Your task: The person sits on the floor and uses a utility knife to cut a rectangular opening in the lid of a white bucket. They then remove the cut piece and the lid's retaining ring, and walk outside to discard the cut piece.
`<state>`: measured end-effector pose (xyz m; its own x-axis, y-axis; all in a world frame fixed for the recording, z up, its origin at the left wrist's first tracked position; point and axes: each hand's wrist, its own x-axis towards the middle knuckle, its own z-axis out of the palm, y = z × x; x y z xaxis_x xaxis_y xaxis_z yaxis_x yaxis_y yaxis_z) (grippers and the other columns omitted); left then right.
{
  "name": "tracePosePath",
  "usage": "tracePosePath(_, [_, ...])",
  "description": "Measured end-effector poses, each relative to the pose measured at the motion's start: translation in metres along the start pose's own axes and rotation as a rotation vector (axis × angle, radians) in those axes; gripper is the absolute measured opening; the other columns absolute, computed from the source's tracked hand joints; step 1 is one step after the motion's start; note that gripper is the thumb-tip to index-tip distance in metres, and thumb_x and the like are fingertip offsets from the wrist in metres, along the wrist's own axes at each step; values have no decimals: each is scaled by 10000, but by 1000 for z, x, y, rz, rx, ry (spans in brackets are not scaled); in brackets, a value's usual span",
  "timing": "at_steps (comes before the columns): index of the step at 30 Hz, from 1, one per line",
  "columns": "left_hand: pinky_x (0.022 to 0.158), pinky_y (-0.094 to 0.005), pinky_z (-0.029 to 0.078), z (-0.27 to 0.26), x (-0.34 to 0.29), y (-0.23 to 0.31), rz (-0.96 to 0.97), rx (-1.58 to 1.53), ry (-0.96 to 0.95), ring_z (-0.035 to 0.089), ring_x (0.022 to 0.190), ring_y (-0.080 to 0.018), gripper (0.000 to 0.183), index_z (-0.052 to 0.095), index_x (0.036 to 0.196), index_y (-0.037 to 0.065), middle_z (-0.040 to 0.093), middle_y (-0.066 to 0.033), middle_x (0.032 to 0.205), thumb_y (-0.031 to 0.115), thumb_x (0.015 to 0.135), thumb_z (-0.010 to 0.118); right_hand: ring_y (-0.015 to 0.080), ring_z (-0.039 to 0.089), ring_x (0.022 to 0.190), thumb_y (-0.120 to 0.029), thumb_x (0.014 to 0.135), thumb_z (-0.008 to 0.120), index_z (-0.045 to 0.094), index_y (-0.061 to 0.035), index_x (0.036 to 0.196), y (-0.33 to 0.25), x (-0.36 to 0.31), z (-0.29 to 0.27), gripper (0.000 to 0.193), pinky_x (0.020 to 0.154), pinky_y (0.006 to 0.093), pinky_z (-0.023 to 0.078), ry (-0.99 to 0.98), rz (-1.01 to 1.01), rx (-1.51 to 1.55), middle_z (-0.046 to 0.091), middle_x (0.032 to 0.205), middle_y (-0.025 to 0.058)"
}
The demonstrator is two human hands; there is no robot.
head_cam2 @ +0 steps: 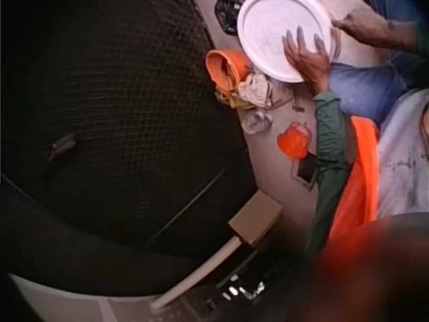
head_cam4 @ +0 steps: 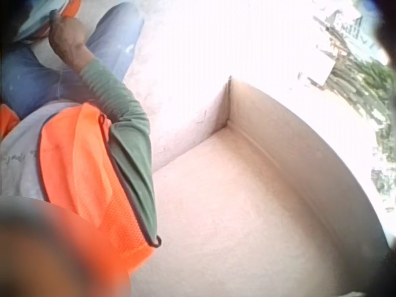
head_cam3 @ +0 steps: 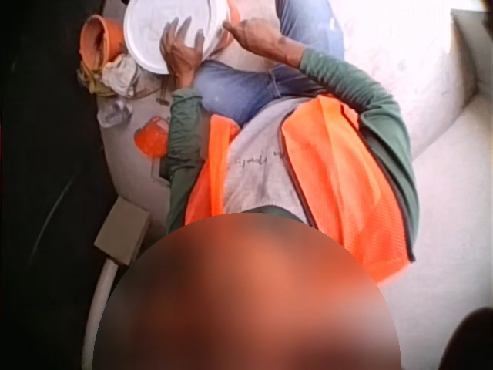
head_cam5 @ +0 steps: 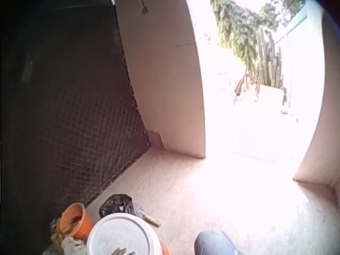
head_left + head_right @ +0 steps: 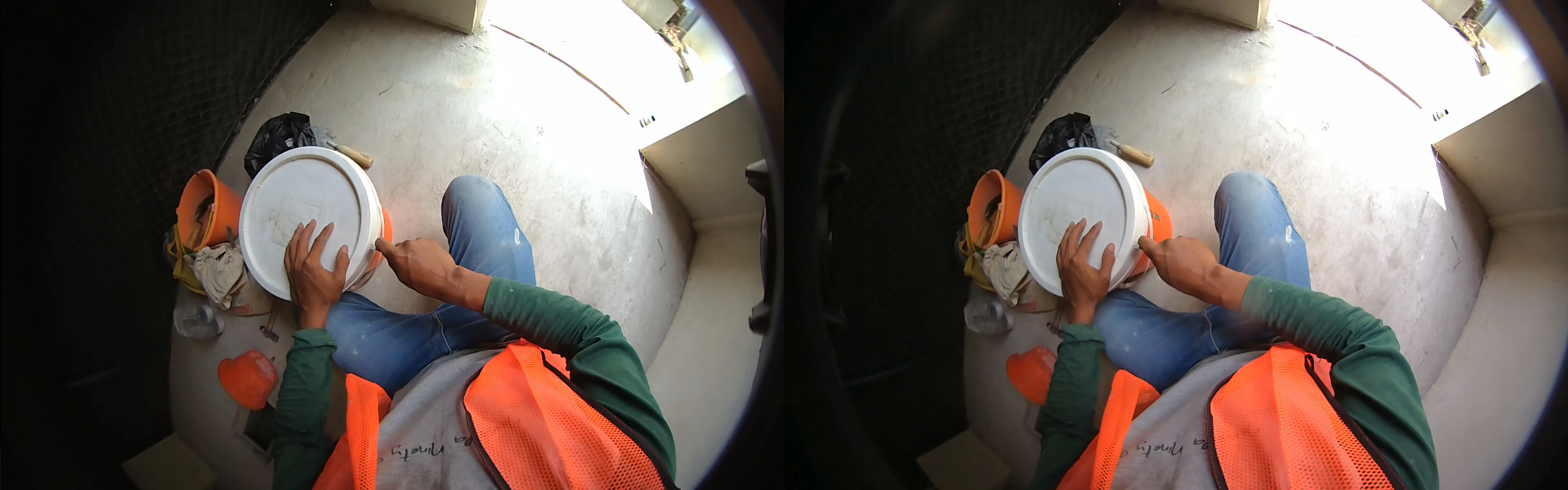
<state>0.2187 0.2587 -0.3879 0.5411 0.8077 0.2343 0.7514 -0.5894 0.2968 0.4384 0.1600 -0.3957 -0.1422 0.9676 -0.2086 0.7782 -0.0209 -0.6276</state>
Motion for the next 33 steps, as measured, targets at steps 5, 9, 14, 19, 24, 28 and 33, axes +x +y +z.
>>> tracePosePath(5, [1233,-553,341,2,-2,0,-5,-31,5,487,1463,-418,487,744,1361,119,606,-178,1507,318,916,747,429,747,707,-76,1009,550,591,2,1238,-16,7,-12,245,637,537,597,11,-37,-98,709,737,236])
tracePosePath(9, [1233,-554,341,1,-1,1,1,-22,5,484,1465,-415,479,745,1358,121,607,-173,1508,315,920,747,422,758,721,-58,1004,547,605,19,1258,-15,10,-15,272,652,520,616,3,-67,-125,721,761,239])
tracePosePath(14, [1236,-545,343,1,-1,3,-15,-11,6,486,1466,-411,463,753,1347,119,618,-175,1495,312,927,741,462,754,776,-103,1018,570,608,26,1236,-6,2,0,256,704,557,608,91,42,73,755,889,257])
tracePosePath(19, [1229,-534,359,3,-2,0,-33,-4,15,496,1460,-402,453,759,1337,110,630,-176,1480,319,936,732,414,721,629,-156,1100,521,560,39,1290,-3,-10,24,275,594,518,594,236,99,269,730,816,243])
tracePosePath(24, [1223,-535,366,3,-2,-1,-28,-7,6,504,1452,-407,448,757,1338,96,630,-178,1481,316,949,717,221,677,530,-205,1146,482,520,40,1291,-9,-11,23,288,476,353,586,147,318,1266,684,763,132])
tracePosePath(28, [1220,-529,373,3,-1,0,-38,-11,13,517,1440,-409,434,758,1333,86,638,-183,1469,299,959,705,216,669,513,-195,1148,475,507,55,1290,-13,-5,11,290,465,350,592,141,335,1352,678,756,135])
tracePosePath(33, [1216,-525,379,5,-2,-1,-62,-3,30,532,1426,-408,406,768,1315,82,656,-185,1444,277,966,694,223,683,524,-184,1145,467,508,64,1272,-16,-5,9,282,460,362,599,108,349,1389,685,757,144])
